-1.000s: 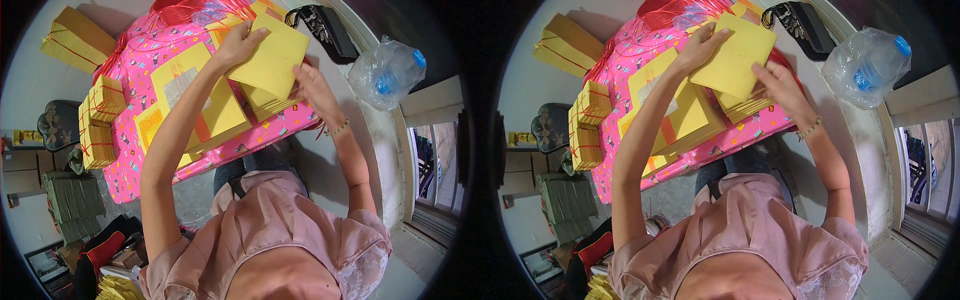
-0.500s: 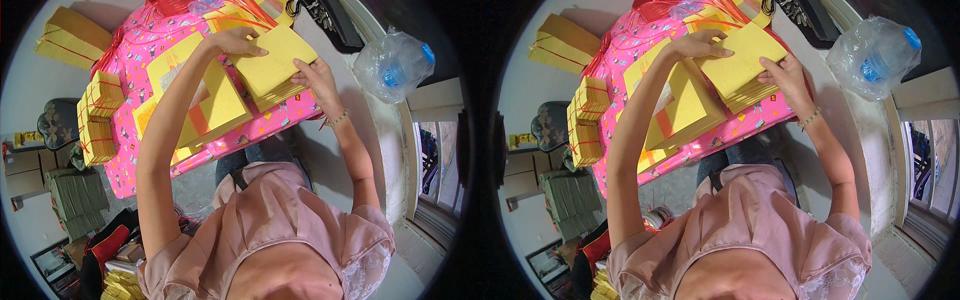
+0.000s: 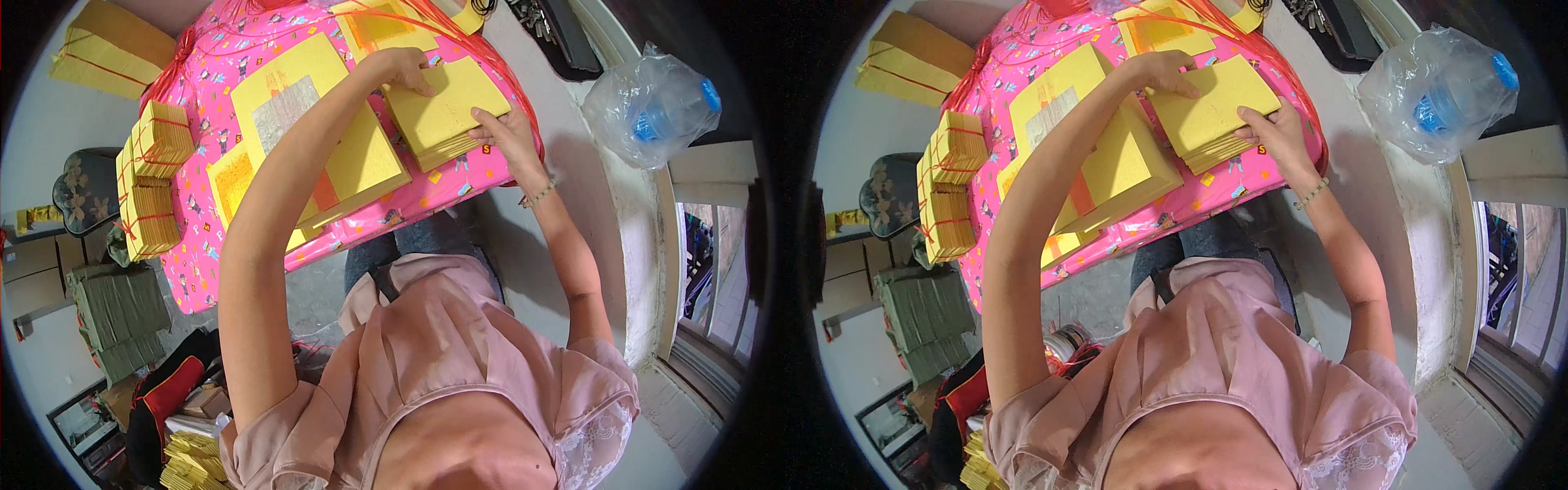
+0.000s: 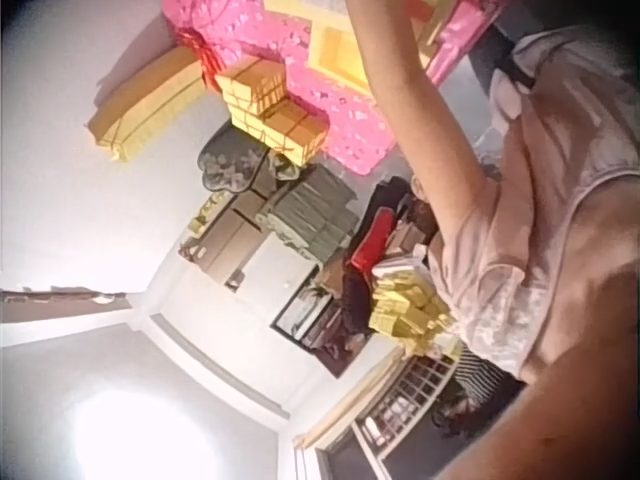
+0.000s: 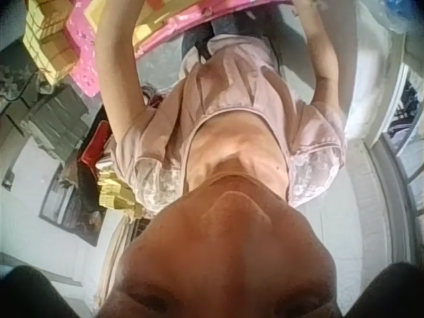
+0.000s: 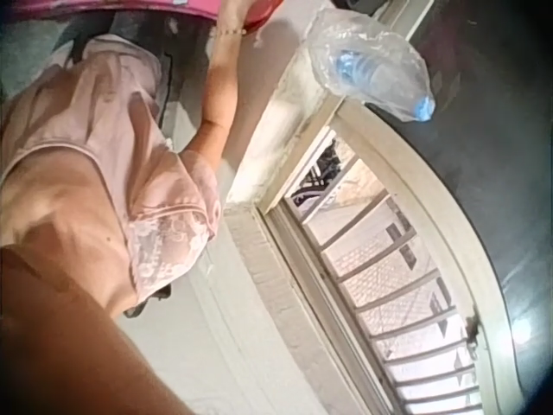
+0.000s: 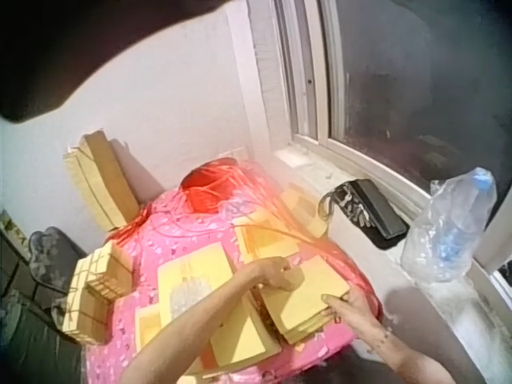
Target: Folding and stacking yellow joss paper.
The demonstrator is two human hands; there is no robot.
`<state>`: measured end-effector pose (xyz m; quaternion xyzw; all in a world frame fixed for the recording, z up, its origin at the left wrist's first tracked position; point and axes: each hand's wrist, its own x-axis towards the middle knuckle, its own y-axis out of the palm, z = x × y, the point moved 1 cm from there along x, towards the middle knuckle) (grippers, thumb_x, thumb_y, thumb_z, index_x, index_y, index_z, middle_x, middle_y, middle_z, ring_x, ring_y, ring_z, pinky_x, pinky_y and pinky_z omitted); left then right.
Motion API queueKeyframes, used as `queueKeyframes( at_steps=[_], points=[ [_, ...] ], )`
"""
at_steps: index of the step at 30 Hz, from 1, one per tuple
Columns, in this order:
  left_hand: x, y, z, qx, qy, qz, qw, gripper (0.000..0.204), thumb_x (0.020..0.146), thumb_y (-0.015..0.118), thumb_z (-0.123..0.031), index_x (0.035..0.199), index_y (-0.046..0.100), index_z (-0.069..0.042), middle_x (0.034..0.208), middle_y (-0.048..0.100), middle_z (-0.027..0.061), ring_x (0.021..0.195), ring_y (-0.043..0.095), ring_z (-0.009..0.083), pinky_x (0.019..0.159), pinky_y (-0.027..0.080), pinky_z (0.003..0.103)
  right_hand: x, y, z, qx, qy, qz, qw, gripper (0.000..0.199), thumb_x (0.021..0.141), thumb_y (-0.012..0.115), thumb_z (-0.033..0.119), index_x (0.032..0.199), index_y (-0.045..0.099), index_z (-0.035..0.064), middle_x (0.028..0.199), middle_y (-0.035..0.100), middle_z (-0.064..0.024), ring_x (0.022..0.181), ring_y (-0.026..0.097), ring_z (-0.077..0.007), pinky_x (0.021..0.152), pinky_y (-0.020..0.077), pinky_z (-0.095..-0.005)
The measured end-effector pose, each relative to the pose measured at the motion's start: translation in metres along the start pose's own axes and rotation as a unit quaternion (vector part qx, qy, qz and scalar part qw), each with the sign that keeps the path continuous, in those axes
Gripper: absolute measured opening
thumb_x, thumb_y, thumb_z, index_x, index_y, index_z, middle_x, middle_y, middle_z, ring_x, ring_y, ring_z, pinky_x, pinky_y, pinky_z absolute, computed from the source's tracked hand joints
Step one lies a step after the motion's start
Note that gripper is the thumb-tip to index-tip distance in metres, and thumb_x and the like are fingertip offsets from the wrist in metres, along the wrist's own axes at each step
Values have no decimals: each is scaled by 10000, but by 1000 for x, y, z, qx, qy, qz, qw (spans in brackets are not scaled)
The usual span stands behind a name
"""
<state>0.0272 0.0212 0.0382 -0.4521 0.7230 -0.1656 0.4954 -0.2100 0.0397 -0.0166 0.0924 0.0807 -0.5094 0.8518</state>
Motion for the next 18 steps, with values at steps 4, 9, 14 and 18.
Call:
queueKeyframes(
  at_steps=[4,9,14,18],
  points=[
    [13,4,-3,53,11,-6,999,628,710,814,-446,1176,615,-75,1121,656,135,1045,625,266,867,492,390,1,-3,-8,16,2,-12,1000,282,905,673,118,1112,519,5,934,688,-96,697,691,-125,596,541,-227],
    [20,10,1,53,21,-9,998,604,710,812,-428,1155,615,-71,1113,660,136,1049,624,275,864,490,393,1,-3,-12,30,-1,-16,999,292,912,668,131,1111,496,3,912,687,-102,690,689,-121,577,534,-223],
    [22,15,-5,70,19,-5,997,600,712,807,-407,1153,588,-64,1085,665,147,1024,632,288,848,491,398,2,-8,-6,-60,-55,-24,996,329,903,697,193,1079,504,-6,878,688,-103,676,682,-148,567,522,-247],
    [25,17,3,114,25,-38,992,621,705,806,-409,1152,567,-50,1059,672,149,1003,639,292,832,495,402,-12,-5,25,-403,-216,-124,881,449,870,731,305,1109,527,-15,926,663,-142,807,660,-256,690,503,-378]
  ],
)
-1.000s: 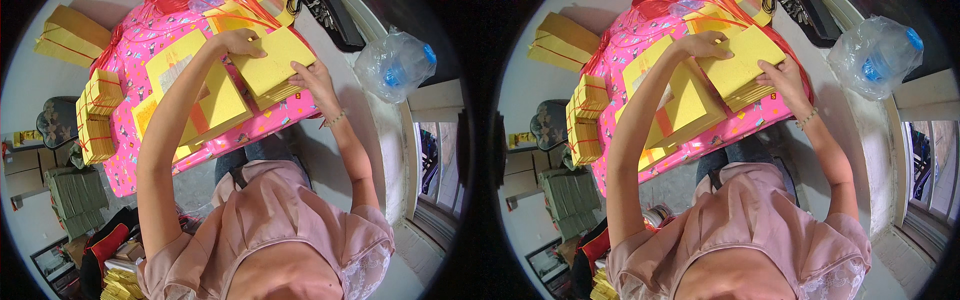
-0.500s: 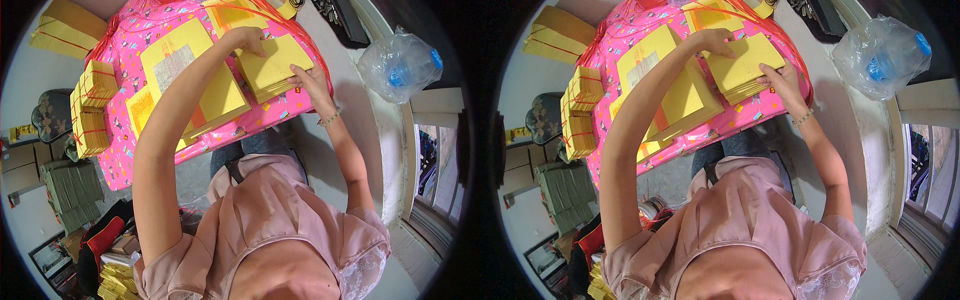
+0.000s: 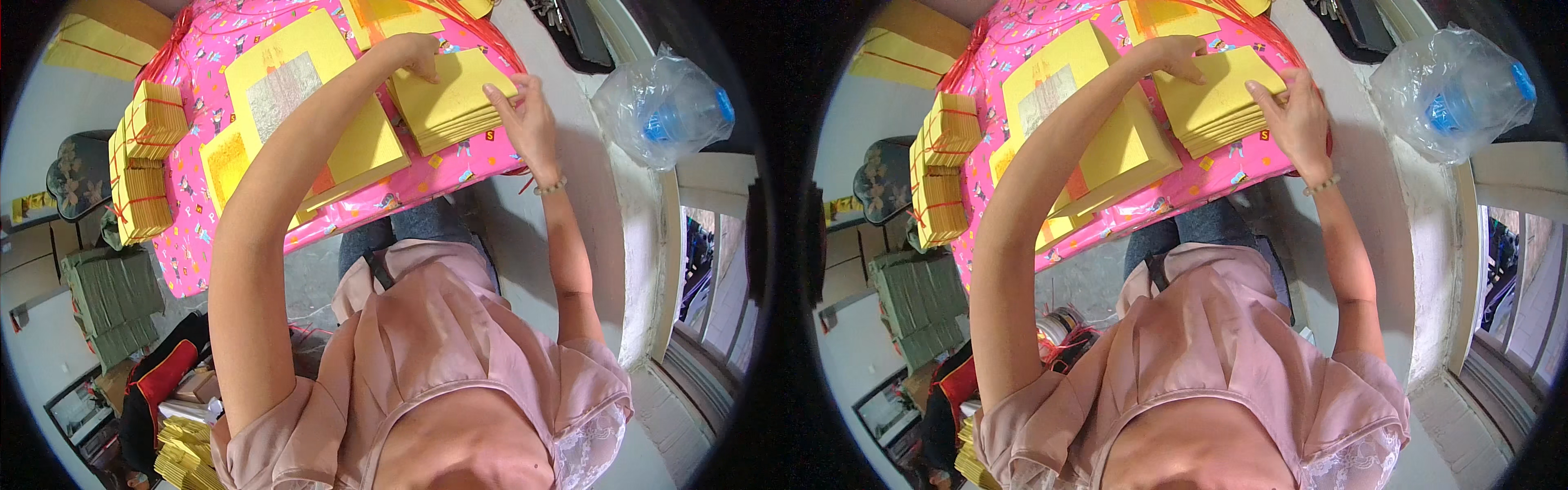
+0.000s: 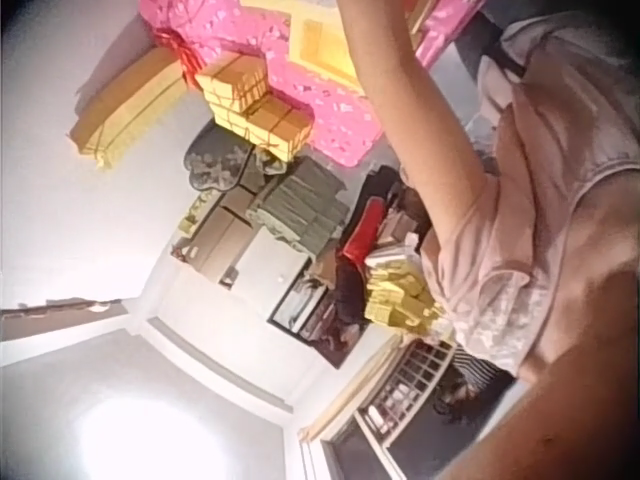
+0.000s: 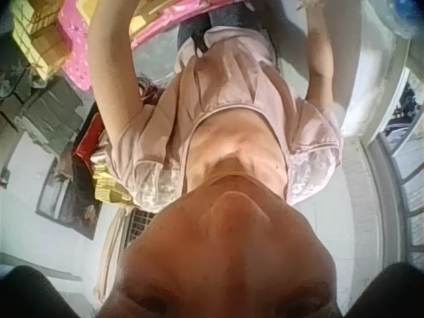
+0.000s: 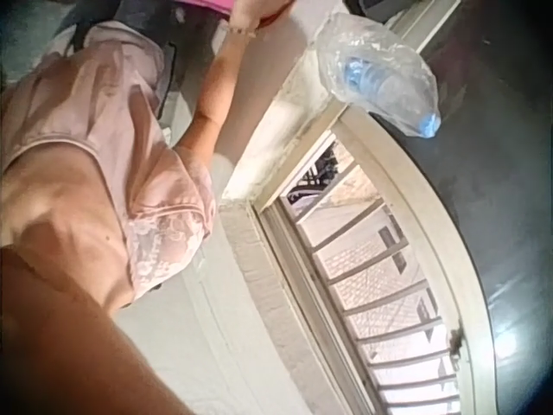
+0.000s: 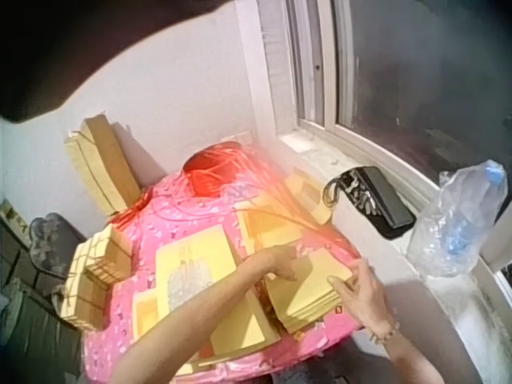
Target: Folding and stacking yellow joss paper.
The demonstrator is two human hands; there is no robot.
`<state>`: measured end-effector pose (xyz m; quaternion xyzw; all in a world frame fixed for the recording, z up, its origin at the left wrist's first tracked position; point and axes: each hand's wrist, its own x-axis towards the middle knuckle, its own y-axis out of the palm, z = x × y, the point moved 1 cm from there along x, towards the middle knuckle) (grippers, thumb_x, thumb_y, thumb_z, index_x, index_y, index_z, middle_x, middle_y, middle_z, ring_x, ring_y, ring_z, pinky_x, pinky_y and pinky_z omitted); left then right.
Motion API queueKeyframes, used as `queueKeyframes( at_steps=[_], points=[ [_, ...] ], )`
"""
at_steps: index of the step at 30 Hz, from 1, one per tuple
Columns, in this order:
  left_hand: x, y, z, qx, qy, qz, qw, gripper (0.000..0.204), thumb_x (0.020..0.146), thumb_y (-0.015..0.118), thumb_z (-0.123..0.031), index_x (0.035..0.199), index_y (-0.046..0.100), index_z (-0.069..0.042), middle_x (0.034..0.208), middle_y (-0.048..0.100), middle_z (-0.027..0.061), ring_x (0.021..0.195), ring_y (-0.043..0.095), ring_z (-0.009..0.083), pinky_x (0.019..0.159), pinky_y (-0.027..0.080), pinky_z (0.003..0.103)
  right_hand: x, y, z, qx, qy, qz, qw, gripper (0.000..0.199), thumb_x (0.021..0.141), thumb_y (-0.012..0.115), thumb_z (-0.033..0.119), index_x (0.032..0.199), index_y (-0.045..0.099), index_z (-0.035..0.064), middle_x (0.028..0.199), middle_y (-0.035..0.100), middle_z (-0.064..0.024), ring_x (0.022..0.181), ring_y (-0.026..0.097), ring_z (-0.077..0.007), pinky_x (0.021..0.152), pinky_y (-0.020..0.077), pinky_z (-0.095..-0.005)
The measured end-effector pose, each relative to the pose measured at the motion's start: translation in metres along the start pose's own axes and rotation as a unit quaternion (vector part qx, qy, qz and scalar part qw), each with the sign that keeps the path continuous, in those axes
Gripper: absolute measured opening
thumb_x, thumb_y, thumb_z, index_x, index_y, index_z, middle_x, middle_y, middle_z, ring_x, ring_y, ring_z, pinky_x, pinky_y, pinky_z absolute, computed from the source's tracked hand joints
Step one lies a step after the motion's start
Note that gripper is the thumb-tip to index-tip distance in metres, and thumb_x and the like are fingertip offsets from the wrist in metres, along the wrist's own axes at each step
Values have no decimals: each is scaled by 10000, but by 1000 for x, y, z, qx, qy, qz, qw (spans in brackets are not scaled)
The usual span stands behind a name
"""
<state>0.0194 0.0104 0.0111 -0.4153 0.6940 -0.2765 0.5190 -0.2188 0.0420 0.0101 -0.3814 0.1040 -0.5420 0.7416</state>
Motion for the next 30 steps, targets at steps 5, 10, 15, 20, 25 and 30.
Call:
queueKeyframes(
  at_steps=[5,10,15,20,25,30],
  points=[
    [0,1,-4,9,4,-14,1000,630,696,807,-410,1151,570,-45,1052,676,148,1003,643,285,826,498,395,7,4,18,-134,-189,-99,968,523,873,682,405,1152,550,-17,1132,564,-197,1033,563,-324,847,438,-436],
    [2,4,-3,16,9,-31,999,601,683,811,-447,1070,686,-5,995,719,150,903,687,306,798,547,407,-2,45,31,-176,-210,6,962,693,904,577,524,1251,510,-72,1238,511,-250,1168,488,-392,996,363,-484],
    [0,2,-11,48,-30,-2,998,678,672,821,-441,1160,582,-37,1097,666,155,1056,628,310,866,503,408,-18,69,10,-238,-197,62,949,804,911,529,540,1374,408,-106,1458,340,-324,1401,263,-450,1143,193,-527],
    [-9,-2,-17,99,-35,-26,994,684,665,822,-433,1164,586,-29,1120,655,156,1086,614,328,898,502,425,-18,73,9,-256,-199,60,944,823,910,521,544,1397,384,-104,1468,329,-324,1411,247,-449,1148,183,-524],
    [-28,-20,-32,74,1,-147,986,487,801,736,-293,1190,583,-43,1084,662,172,1057,626,320,892,502,427,-14,70,13,-250,-202,55,946,836,910,508,565,1393,389,-107,1456,347,-322,1397,274,-445,1144,193,-518],
    [-82,-33,-34,-39,87,-264,960,296,889,639,-191,1149,613,-52,947,688,160,910,670,301,794,525,403,0,56,27,-239,-163,138,947,850,924,471,601,1370,410,-119,1430,373,-334,1377,307,-443,1133,229,-501]
  ],
)
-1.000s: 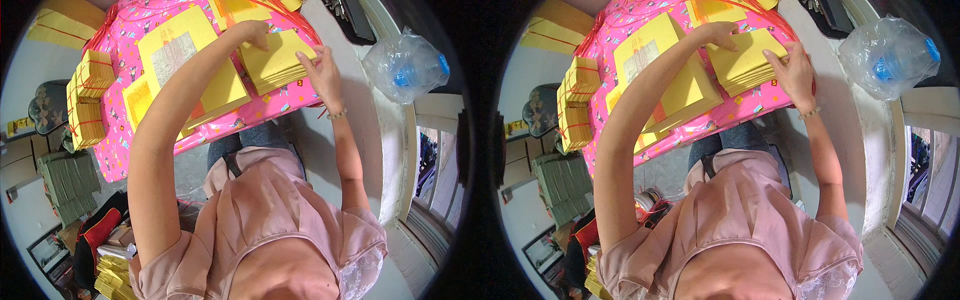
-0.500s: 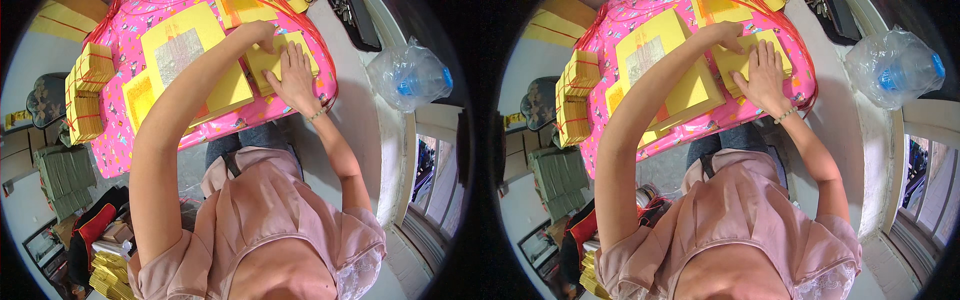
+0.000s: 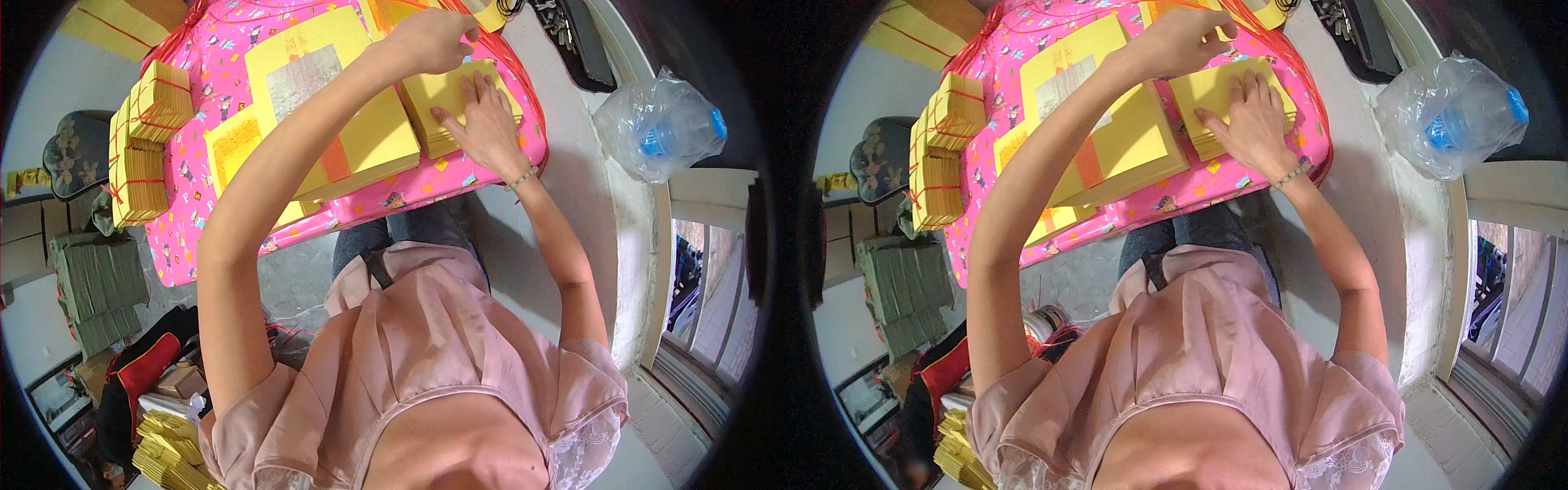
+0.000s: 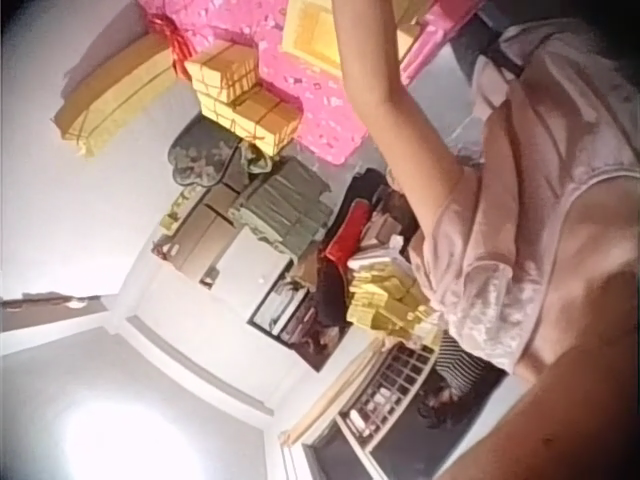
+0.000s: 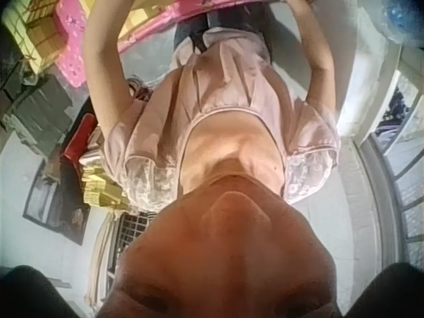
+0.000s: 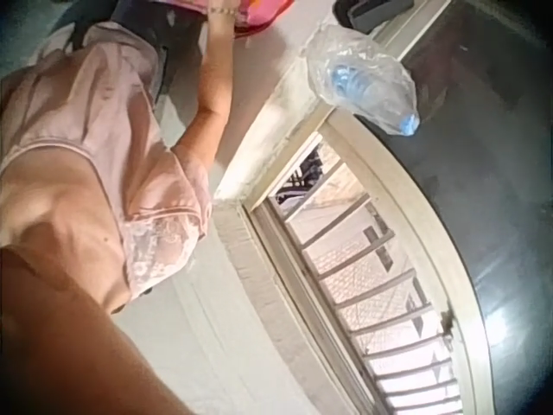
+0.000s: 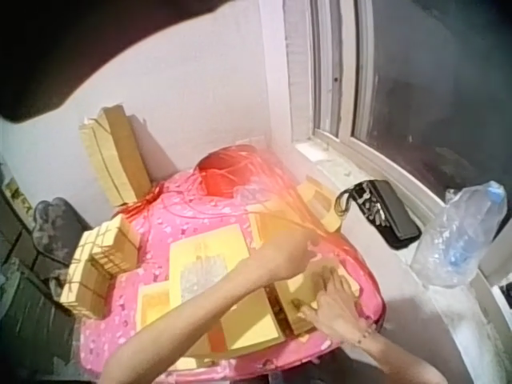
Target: Folding and stacking yellow joss paper.
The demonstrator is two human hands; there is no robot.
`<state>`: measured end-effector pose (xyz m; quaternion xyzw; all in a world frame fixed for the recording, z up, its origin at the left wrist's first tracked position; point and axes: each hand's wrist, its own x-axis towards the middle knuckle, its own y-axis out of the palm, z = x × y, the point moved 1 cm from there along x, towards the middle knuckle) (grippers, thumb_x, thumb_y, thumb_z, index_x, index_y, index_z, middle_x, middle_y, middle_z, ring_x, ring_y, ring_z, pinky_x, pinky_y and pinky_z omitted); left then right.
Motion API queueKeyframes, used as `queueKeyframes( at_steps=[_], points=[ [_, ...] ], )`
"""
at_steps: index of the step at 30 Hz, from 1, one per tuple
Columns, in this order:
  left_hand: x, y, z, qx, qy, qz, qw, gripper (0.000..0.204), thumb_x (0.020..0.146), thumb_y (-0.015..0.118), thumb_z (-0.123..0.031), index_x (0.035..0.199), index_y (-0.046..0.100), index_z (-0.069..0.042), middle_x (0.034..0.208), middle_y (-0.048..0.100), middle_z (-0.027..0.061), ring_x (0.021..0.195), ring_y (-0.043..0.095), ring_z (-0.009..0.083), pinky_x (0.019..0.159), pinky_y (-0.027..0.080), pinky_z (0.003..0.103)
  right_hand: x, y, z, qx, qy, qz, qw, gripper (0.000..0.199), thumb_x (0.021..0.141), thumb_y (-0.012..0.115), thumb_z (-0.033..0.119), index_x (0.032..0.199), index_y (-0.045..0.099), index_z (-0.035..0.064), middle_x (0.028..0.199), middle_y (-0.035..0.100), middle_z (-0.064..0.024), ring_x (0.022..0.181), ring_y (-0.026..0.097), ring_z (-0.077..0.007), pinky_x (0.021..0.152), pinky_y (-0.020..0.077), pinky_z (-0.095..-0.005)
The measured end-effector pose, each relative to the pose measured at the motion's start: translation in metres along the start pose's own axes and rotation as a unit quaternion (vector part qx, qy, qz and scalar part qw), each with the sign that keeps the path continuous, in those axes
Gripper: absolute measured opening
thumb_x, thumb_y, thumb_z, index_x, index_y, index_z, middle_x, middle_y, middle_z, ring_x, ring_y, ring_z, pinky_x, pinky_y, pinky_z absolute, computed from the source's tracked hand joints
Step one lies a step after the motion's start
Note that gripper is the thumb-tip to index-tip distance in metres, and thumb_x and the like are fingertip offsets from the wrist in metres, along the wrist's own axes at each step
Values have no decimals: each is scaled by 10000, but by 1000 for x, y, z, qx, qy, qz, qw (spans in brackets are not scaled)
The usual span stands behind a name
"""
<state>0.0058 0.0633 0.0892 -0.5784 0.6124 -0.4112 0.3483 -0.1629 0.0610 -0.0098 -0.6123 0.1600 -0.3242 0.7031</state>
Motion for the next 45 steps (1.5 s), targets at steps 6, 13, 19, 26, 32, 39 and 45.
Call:
queueKeyframes(
  at_steps=[6,13,19,26,32,39,45],
  points=[
    [-101,-34,0,-59,37,-134,989,189,916,613,-134,1060,644,-16,881,689,135,776,678,250,716,537,355,5,-17,-3,-7,-31,-56,998,828,927,456,620,1367,438,-81,1422,400,-308,1364,323,-450,1133,227,-527],
    [-209,-44,0,-142,-94,-224,959,164,849,688,-139,968,660,-30,811,647,120,769,642,252,700,508,355,4,-94,41,214,-223,-72,948,433,919,630,311,1249,588,34,1258,587,-152,1192,547,-332,993,449,-409],
    [-251,-30,-4,-102,-118,-240,958,318,711,821,-199,943,673,-41,861,608,92,834,561,257,741,473,356,-6,-94,71,178,-359,-33,916,435,784,757,286,1143,663,60,1176,637,-113,1179,573,-303,980,468,-413],
    [-258,-17,-1,-45,-85,-249,964,303,702,821,-179,951,690,-68,910,595,74,852,532,260,750,466,356,0,-90,77,191,-372,-53,907,299,798,741,261,1011,703,54,1078,667,-93,1017,618,-275,865,511,-381],
    [-259,-10,6,-62,-66,-284,954,202,713,806,-149,879,716,-78,876,622,68,819,541,242,706,474,348,5,-92,80,241,-350,-48,904,204,811,732,220,903,738,38,960,688,-89,895,627,-253,778,512,-362],
    [-259,-3,7,-89,-68,-336,935,140,718,807,-147,812,734,-74,801,636,59,753,554,218,662,459,330,5,-91,81,260,-325,-39,908,152,827,720,192,879,753,53,945,689,-93,880,627,-248,758,510,-352],
    [-259,0,8,-88,-66,-348,931,122,719,804,-139,797,736,-73,793,638,59,739,551,214,650,451,327,3,-91,82,265,-316,-37,910,148,828,718,188,882,759,56,944,690,-98,883,627,-249,755,512,-347]
  ],
)
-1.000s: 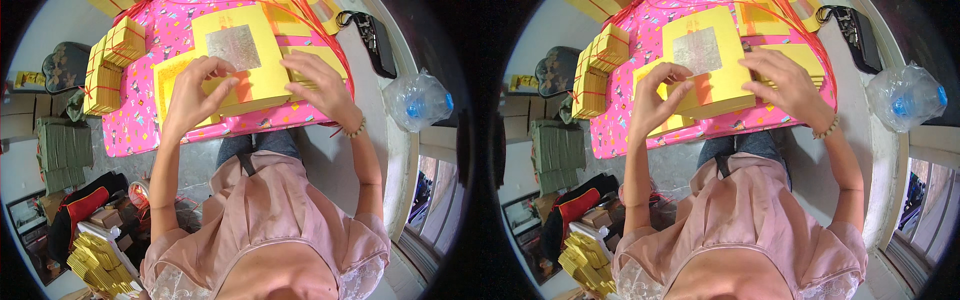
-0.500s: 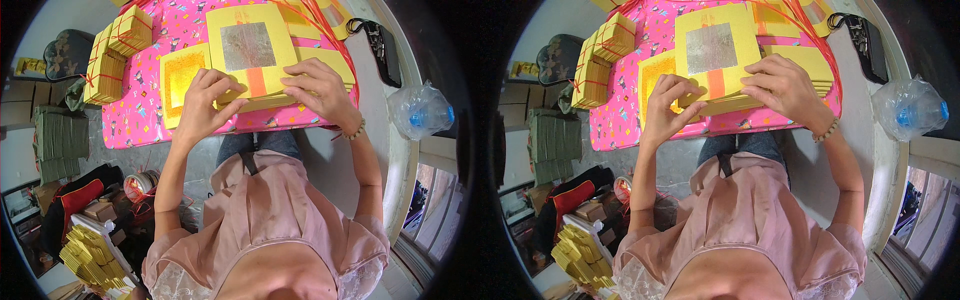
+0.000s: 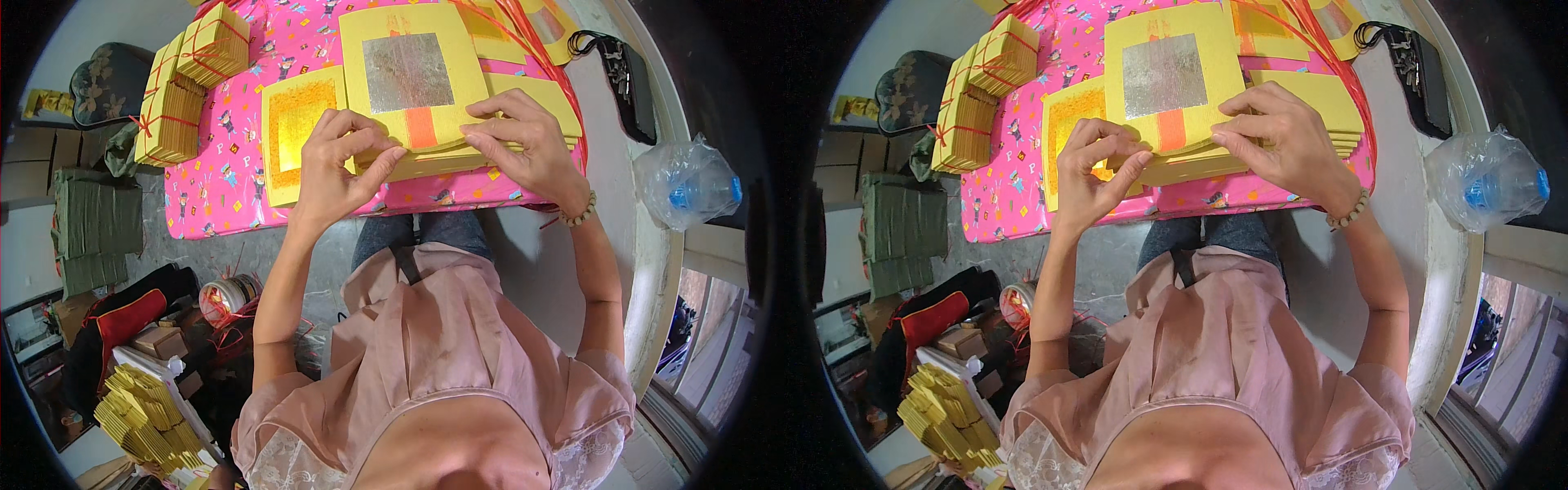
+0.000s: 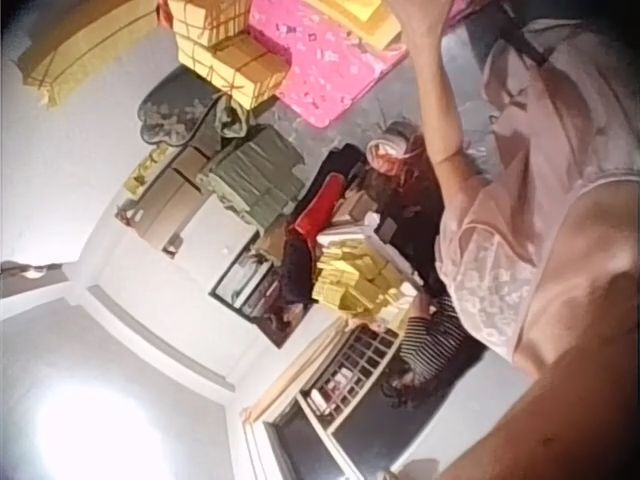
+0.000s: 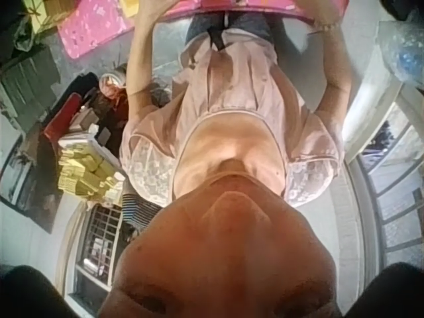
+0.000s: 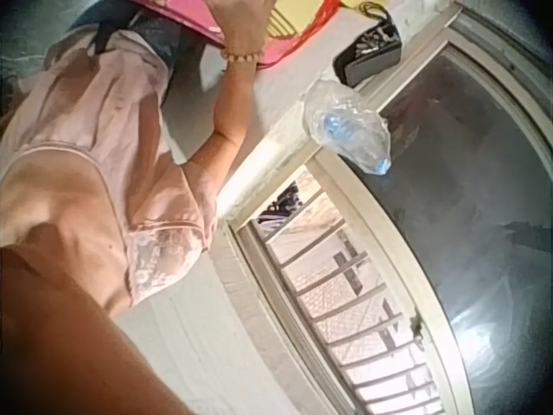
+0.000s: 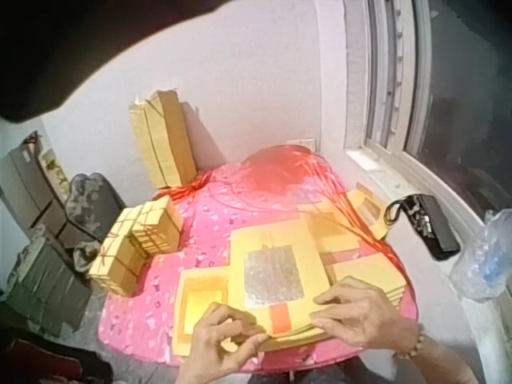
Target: Folding and stacking yellow joss paper.
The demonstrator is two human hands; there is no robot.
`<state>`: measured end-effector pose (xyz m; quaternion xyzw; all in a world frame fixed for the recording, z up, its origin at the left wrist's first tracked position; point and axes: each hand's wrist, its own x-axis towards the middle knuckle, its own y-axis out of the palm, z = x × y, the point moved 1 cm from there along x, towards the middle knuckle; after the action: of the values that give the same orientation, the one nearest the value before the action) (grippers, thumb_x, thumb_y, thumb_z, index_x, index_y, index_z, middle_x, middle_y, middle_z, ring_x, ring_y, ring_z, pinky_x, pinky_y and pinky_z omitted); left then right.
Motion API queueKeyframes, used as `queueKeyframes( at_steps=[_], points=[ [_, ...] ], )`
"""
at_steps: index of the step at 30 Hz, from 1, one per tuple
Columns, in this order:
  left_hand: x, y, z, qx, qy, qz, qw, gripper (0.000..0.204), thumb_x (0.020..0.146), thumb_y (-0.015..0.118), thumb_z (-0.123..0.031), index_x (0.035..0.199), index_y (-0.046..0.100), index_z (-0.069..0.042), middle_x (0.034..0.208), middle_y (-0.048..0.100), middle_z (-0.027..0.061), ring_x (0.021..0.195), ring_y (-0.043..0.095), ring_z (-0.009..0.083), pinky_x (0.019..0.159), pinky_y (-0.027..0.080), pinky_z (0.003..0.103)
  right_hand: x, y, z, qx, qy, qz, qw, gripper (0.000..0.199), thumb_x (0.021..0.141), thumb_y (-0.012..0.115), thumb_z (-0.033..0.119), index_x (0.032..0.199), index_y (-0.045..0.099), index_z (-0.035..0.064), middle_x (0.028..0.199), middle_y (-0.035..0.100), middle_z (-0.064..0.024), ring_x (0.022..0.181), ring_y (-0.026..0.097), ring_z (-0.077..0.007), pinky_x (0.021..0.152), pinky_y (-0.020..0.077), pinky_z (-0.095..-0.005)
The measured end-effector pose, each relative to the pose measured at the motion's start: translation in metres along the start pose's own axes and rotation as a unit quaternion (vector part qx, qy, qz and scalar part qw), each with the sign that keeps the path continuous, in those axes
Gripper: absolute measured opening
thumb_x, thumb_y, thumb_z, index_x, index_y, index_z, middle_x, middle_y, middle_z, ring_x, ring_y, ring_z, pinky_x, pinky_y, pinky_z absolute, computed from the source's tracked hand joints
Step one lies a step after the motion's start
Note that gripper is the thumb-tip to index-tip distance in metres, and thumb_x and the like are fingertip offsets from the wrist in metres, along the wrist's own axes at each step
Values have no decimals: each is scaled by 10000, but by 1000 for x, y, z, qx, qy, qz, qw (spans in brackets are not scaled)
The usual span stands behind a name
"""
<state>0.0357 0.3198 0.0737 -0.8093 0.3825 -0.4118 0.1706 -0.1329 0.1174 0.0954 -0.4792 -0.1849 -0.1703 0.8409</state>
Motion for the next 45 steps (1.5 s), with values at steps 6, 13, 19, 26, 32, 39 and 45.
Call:
queueKeyframes(
  at_steps=[6,13,19,26,32,39,45],
  points=[
    [-1,-2,-2,7,-26,19,999,108,752,790,-135,822,750,-64,846,666,58,821,584,196,710,468,317,0,-1,0,6,4,1,1000,151,830,718,191,888,764,60,947,690,-99,886,626,-247,754,512,-345],
    [0,-1,0,3,-31,16,999,112,745,795,-136,815,750,-61,834,664,58,806,580,194,700,462,315,0,-1,-2,24,22,10,999,164,840,707,202,912,772,70,980,686,-100,902,613,-238,762,504,-339],
    [0,0,1,3,-21,11,1000,123,739,803,-145,811,751,-60,832,665,56,794,575,190,694,459,312,-1,0,-1,32,23,6,999,164,840,708,198,917,772,69,982,682,-103,889,607,-238,757,501,-339],
    [1,2,2,-3,-12,-9,1000,126,724,803,-151,786,745,-58,785,658,65,746,573,212,657,473,322,-1,0,-1,27,28,7,999,165,842,706,203,912,773,70,981,680,-102,881,602,-237,756,498,-341],
    [0,2,2,-3,-10,-14,1000,130,717,806,-151,790,750,-59,786,659,65,745,572,212,660,473,321,-2,1,-1,29,31,9,999,172,843,706,211,911,773,67,977,678,-103,879,598,-241,756,496,-347],
    [-1,1,0,-4,-14,-8,1000,123,720,804,-153,789,755,-63,787,659,62,756,577,212,666,473,321,-3,2,-1,37,30,4,999,167,844,704,207,908,773,68,981,676,-105,885,597,-243,759,496,-352],
    [0,1,1,-3,-20,-6,1000,123,721,805,-151,796,757,-66,795,666,62,763,582,210,671,480,319,-2,1,-2,42,39,9,998,166,842,708,207,907,773,70,978,675,-106,886,603,-245,761,500,-350]
  ],
)
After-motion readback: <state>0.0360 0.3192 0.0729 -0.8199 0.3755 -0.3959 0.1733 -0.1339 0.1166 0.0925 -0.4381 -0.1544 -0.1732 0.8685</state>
